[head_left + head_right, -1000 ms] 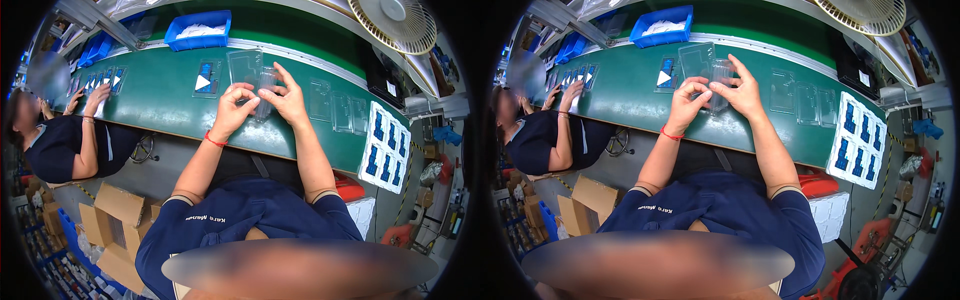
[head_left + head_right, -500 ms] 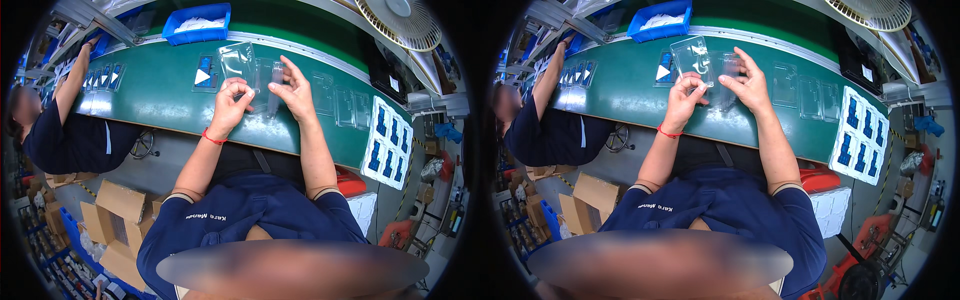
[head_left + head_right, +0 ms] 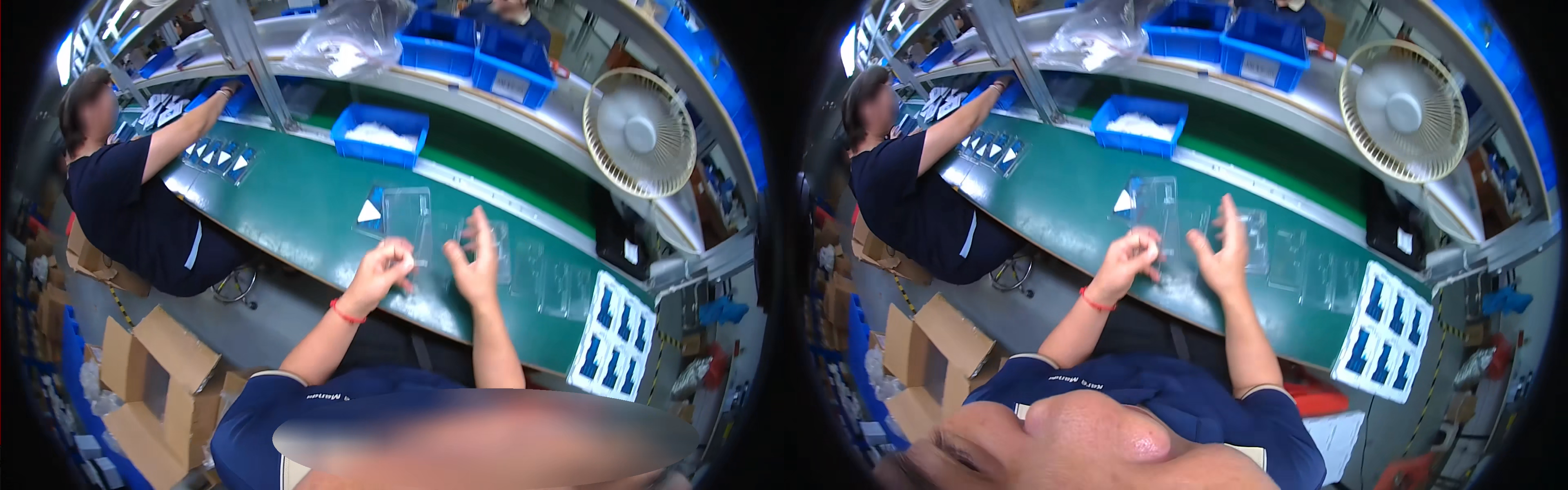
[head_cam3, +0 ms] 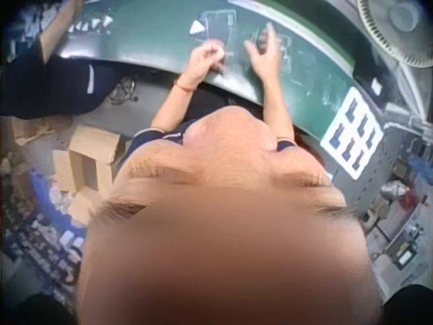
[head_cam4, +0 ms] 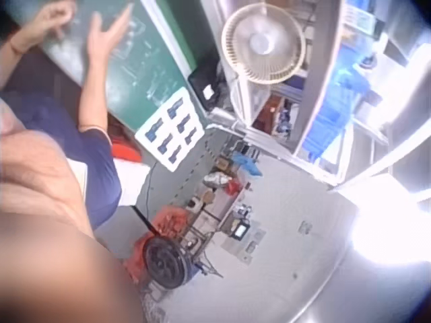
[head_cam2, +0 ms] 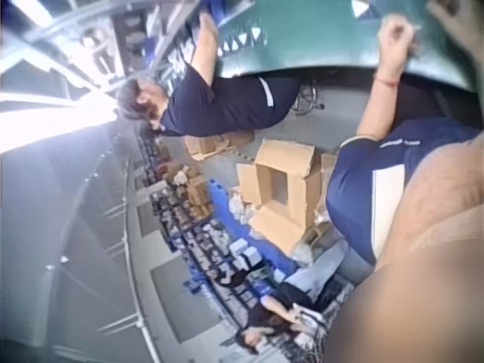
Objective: The person assembles small electronic components by placing blue circuit boards into clear plastic clamshell cases, adding white triangular inserts, and closing the cases. They then place the finished units into a white foam tray and occasionally retrieve new cases from a cardboard box.
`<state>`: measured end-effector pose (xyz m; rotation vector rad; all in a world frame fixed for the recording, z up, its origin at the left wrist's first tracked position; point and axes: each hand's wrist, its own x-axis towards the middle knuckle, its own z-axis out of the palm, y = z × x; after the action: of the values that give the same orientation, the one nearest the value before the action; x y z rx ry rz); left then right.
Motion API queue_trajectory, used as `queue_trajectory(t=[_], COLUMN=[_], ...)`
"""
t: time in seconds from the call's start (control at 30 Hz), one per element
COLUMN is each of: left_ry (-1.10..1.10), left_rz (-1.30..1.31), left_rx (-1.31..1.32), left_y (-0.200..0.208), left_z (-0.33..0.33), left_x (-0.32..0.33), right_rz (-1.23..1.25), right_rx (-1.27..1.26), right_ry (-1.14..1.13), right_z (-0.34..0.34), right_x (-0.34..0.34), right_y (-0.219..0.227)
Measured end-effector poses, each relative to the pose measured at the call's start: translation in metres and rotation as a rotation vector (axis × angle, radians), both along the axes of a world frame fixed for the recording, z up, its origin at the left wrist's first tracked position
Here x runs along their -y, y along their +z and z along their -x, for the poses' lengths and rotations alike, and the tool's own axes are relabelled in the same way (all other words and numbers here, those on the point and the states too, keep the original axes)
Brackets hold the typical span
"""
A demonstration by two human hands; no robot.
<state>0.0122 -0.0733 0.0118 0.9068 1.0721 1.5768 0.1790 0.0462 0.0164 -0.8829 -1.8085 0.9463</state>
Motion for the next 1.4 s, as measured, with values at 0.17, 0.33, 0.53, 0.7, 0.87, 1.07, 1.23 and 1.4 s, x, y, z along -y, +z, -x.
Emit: queue_trajectory(t=[0.17, 0.33, 0.53, 0.7, 0.87, 1.07, 1.23, 1.4], left_ry=[-0.046, 0.245, 0.361, 1.027, 1.789, 1.101, 0.446, 0.381], left_rz=[0.025, -0.196, 0.045, 0.113, 1.019, 2.164, 2.246, 2.123], left_rx=[0.006, -0.387, -0.054, -0.279, -1.197, -1.304, -1.128, -0.807], left_y=[-0.007, -0.005, -0.039, -0.073, -0.086, -0.133, -0.222, -0.327], left_z=[-0.002, -0.026, -0.009, 0.046, 0.055, 0.056, 0.08, 0.112], left_x=[0.028, 0.065, 0.167, 0.359, 0.553, 0.697, 0.732, 0.755], right_rz=[0.65, 0.653, 0.387, 0.092, -0.076, -0.092, -0.216, -0.302], right_rx=[-0.431, -0.334, -0.065, 0.128, 0.206, 0.186, 0.243, 0.175], right_ry=[0.466, 0.463, 0.643, 0.684, 0.676, 0.63, 0.587, 0.532], right_z=[0.037, 0.055, 0.066, 0.098, 0.112, 0.1, 0.095, 0.108], right_x=[0.031, 0.07, 0.144, 0.16, 0.111, 0.11, 0.118, 0.111], right_y=[-0.007, -0.004, 0.002, -0.025, -0.039, -0.058, -0.045, -0.051])
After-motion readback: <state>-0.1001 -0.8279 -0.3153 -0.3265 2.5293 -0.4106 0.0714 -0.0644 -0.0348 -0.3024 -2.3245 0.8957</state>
